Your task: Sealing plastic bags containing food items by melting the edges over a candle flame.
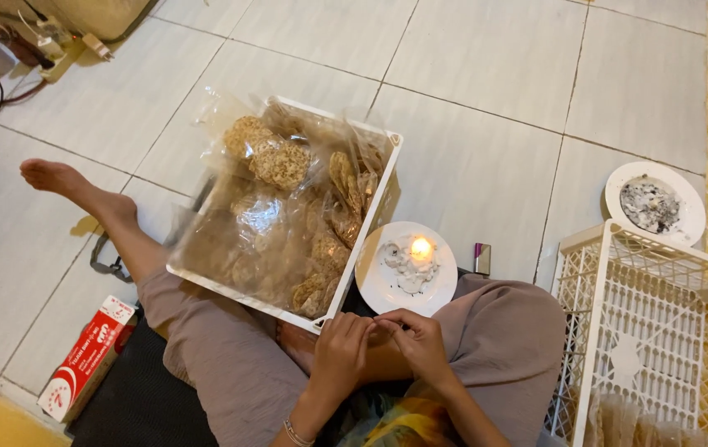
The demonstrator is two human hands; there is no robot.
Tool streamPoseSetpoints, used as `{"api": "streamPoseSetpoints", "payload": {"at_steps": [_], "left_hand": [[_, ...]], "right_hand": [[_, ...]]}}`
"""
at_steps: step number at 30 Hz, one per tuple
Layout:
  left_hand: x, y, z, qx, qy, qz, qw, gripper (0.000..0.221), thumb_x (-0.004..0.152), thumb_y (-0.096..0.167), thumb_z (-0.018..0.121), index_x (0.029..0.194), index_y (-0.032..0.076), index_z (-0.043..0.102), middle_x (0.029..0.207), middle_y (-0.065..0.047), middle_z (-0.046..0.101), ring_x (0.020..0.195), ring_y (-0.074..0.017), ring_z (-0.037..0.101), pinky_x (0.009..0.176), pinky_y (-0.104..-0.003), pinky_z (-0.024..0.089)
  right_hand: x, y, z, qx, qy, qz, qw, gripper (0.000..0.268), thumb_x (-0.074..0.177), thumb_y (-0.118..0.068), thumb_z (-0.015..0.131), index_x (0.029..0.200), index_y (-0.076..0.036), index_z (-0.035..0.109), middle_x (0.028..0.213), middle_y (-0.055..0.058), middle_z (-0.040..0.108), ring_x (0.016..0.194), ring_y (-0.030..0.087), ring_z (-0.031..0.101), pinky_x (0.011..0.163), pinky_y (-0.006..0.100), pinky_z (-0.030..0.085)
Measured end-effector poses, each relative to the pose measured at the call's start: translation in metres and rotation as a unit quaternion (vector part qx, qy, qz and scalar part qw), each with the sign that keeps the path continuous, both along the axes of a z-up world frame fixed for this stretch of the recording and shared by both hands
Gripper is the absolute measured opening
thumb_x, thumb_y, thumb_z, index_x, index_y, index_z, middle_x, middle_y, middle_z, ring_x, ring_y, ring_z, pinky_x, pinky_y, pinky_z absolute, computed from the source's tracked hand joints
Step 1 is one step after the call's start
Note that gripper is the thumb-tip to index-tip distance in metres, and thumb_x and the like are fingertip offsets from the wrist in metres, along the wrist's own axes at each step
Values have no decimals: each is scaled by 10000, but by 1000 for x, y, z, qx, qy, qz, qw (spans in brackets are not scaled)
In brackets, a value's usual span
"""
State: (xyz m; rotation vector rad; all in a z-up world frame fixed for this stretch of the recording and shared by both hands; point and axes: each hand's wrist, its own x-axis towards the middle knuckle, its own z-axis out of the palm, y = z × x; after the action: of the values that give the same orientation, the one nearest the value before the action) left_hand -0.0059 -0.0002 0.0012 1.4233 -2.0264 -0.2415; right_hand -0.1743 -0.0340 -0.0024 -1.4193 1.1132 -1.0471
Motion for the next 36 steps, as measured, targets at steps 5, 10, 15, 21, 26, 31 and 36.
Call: {"api": "streamPoseSetpoints", "payload": {"at_steps": [5,10,15,21,26,31,36], "left_hand": [[4,0,5,39,29,-7,999,99,1043,126,559,989,85,631,843,-56,554,746,-247,504,654,-373,383],[6,6,13,51,81,-12,995,108,1026,112,567,965,68,644,842,-62,577,756,-242,538,672,-368,419],[9,6,8,64,123,-17,990,127,1013,134,598,954,48,671,838,-76,612,767,-249,566,700,-370,443],[11,10,4,126,198,10,972,89,956,148,679,916,90,733,829,-25,683,801,-198,618,747,-338,464],[18,14,0,133,209,28,968,104,964,162,662,931,99,738,870,-14,699,833,-190,629,751,-324,476],[22,14,-3,149,206,33,967,107,969,156,647,930,99,729,882,-23,693,856,-191,634,757,-318,483],[25,14,-5,145,225,42,963,110,963,148,655,907,94,732,859,-33,690,839,-186,638,741,-314,487]], "right_hand": [[-11,-7,-8,-25,46,-6,999,151,927,-113,686,946,-74,830,879,29,830,839,129,758,753,261,590],[-27,-5,-13,-42,41,-7,998,191,955,-153,663,1020,-56,815,841,63,830,793,153,788,758,263,621],[-37,1,-16,-13,30,-27,999,194,936,-160,694,1020,-46,827,854,60,836,806,139,778,764,252,618],[-42,4,-16,2,40,-53,998,154,912,-154,724,959,-69,843,853,49,844,804,133,777,740,243,612],[-37,5,-6,1,12,-52,999,155,894,-155,744,948,-37,829,798,88,834,760,166,801,722,264,663],[-41,2,-9,-19,16,-40,999,159,899,-161,739,955,-41,826,805,82,832,764,160,794,724,265,658],[-40,2,-10,-31,32,-31,999,167,909,-179,730,938,-47,827,807,64,833,770,145,783,723,259,633]]}}
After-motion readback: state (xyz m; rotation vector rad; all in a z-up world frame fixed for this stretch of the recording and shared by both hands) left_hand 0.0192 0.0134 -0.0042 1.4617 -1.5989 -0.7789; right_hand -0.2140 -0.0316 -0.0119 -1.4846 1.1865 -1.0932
